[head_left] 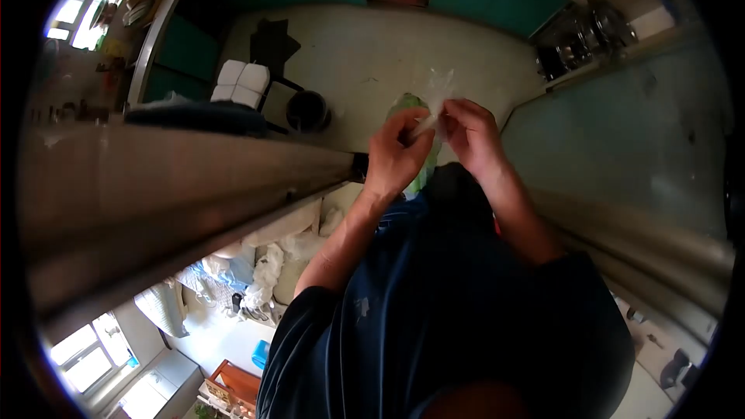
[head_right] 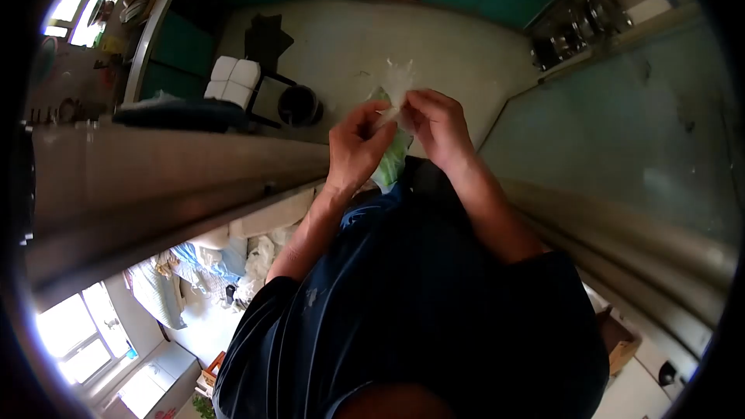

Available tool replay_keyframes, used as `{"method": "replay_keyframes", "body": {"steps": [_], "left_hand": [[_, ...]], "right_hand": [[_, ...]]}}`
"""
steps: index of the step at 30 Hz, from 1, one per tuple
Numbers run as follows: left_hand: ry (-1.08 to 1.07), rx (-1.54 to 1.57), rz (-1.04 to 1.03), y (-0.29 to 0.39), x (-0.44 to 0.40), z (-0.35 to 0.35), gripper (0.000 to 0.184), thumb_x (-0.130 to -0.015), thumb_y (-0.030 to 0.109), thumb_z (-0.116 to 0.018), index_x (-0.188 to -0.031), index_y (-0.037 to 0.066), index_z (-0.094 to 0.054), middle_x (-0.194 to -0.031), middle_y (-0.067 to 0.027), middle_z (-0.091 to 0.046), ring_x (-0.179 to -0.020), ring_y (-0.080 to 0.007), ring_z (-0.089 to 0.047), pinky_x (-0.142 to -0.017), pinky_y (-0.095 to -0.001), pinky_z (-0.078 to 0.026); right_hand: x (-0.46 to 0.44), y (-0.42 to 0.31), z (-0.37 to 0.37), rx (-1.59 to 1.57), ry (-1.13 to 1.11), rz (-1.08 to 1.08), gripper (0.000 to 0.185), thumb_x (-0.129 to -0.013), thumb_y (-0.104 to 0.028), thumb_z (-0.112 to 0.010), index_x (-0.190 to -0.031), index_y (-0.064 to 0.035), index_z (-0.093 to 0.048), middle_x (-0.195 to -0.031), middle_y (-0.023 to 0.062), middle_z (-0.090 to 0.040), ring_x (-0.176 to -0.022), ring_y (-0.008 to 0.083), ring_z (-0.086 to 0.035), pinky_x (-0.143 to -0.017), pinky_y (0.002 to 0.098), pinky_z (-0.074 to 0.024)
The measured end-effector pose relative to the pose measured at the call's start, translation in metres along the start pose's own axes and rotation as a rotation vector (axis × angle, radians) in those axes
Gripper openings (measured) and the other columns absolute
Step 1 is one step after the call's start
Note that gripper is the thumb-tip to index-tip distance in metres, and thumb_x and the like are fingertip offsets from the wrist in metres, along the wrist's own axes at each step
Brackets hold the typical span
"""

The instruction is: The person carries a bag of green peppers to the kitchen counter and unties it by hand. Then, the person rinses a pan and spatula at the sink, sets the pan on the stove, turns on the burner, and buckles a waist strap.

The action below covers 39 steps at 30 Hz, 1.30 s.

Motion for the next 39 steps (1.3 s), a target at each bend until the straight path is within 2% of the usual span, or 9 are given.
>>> {"method": "replay_keyframes", "body": {"steps": [6, 10, 14, 16, 19, 22, 34, 37, 39], "left_hand": [[-0.180, 0.033, 0.105, -0.019, -0.143, 0.000, 0.017, -0.092, 0.012, -0.073, -0.101, -0.002, -0.072, -0.080, 0.0042, -0.063, -0.075, -0.0041, -0.053, -0.063, -0.0254, -0.045], [-0.068, 0.086, 0.198, -0.059, -0.241, 0.012, 0.021, -0.095, 0.018, -0.072, -0.092, -0.002, -0.071, -0.077, 0.0076, -0.059, -0.073, -0.0055, -0.052, -0.060, -0.0278, -0.043], [-0.003, -0.248, 0.173, -0.071, -0.333, 0.035, 0.024, -0.093, 0.019, -0.067, -0.090, -0.005, -0.068, -0.068, -0.0122, -0.065, -0.067, -0.0116, -0.054, -0.062, -0.0361, -0.047], [0.124, -0.290, -0.200, -0.038, -0.369, 0.049, 0.014, -0.085, 0.007, -0.063, -0.093, -0.003, -0.069, -0.089, -0.0195, -0.071, -0.071, -0.0295, -0.065, -0.066, -0.0399, -0.050], [0.275, -0.199, -0.139, -0.015, -0.412, 0.081, 0.012, -0.086, 0.007, -0.066, -0.094, -0.001, -0.070, -0.088, -0.0178, -0.070, -0.073, -0.0310, -0.066, -0.065, -0.0399, -0.050], [0.288, -0.326, 0.084, -0.015, -0.460, 0.120, 0.012, -0.088, 0.008, -0.069, -0.096, 0.000, -0.072, -0.078, -0.0147, -0.065, -0.067, -0.0271, -0.062, -0.063, -0.0388, -0.049], [0.534, -0.422, -0.235, -0.061, -0.644, 0.340, 0.013, -0.090, 0.008, -0.076, -0.100, 0.002, -0.071, -0.078, -0.0068, -0.063, -0.070, -0.0165, -0.060, -0.064, -0.0307, -0.048], [0.131, -0.066, 0.297, -0.109, -0.687, 0.384, 0.025, -0.096, 0.019, -0.073, -0.111, 0.000, -0.066, -0.084, -0.0003, -0.060, -0.076, -0.0066, -0.052, -0.067, -0.0268, -0.046], [0.130, -0.043, 0.235, -0.104, -0.715, 0.417, 0.027, -0.096, 0.020, -0.073, -0.115, 0.000, -0.067, -0.086, -0.0010, -0.063, -0.077, -0.0072, -0.054, -0.069, -0.0257, -0.047]], "right_hand": [[-0.122, -0.042, -0.029, 0.761, -0.094, 0.317, 0.017, -0.098, -0.004, -0.065, -0.113, 0.0009, -0.071, -0.113, 0.0049, -0.069, -0.097, 0.0150, -0.065, -0.085, 0.0308, -0.0534], [-0.233, -0.068, -0.061, 0.801, -0.195, 0.460, 0.019, -0.093, 0.000, -0.067, -0.111, -0.0009, -0.072, -0.118, 0.0088, -0.067, -0.107, 0.0171, -0.065, -0.088, 0.0313, -0.0531], [-0.291, -0.135, -0.150, 1.092, -0.439, 0.963, 0.027, -0.082, 0.005, -0.064, -0.106, -0.0054, -0.070, -0.116, 0.0117, -0.068, -0.109, 0.0286, -0.065, -0.096, 0.0422, -0.0505], [-0.318, -0.133, -0.202, 1.168, -0.868, 0.928, 0.029, -0.079, 0.003, -0.064, -0.105, -0.0067, -0.069, -0.112, 0.0099, -0.069, -0.110, 0.0310, -0.065, -0.100, 0.0455, -0.0476], [-0.399, -0.107, -0.211, 1.376, -0.956, 0.943, 0.025, -0.081, -0.006, -0.067, -0.105, -0.0078, -0.070, -0.108, 0.0086, -0.070, -0.108, 0.0290, -0.065, -0.102, 0.0442, -0.0459], [-0.474, -0.095, -0.223, 1.498, -0.998, 0.920, 0.024, -0.083, -0.011, -0.068, -0.107, -0.0081, -0.071, -0.101, 0.0083, -0.070, -0.101, 0.0273, -0.065, -0.094, 0.0422, -0.0479], [-0.704, 0.018, -0.380, 1.658, -1.080, 0.866, 0.016, -0.084, -0.015, -0.068, -0.098, -0.0068, -0.069, -0.089, 0.0077, -0.064, -0.091, 0.0281, -0.063, -0.082, 0.0415, -0.0481], [-0.742, 0.029, -0.431, 1.553, -1.132, 0.895, 0.017, -0.082, -0.013, -0.068, -0.098, -0.0068, -0.069, -0.090, 0.0079, -0.065, -0.093, 0.0282, -0.063, -0.085, 0.0420, -0.0485], [-0.777, 0.035, -0.463, 1.515, -1.162, 0.896, 0.018, -0.083, -0.010, -0.067, -0.100, -0.0071, -0.069, -0.093, 0.0082, -0.066, -0.095, 0.0282, -0.064, -0.087, 0.0426, -0.0487]]}}
Point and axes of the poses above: each hand's wrist, its own x-axis away from the middle knuckle, its own z-axis out of the back of the hand, y = z × x, the point moved 8 cm from there along -x, towards the middle knuckle
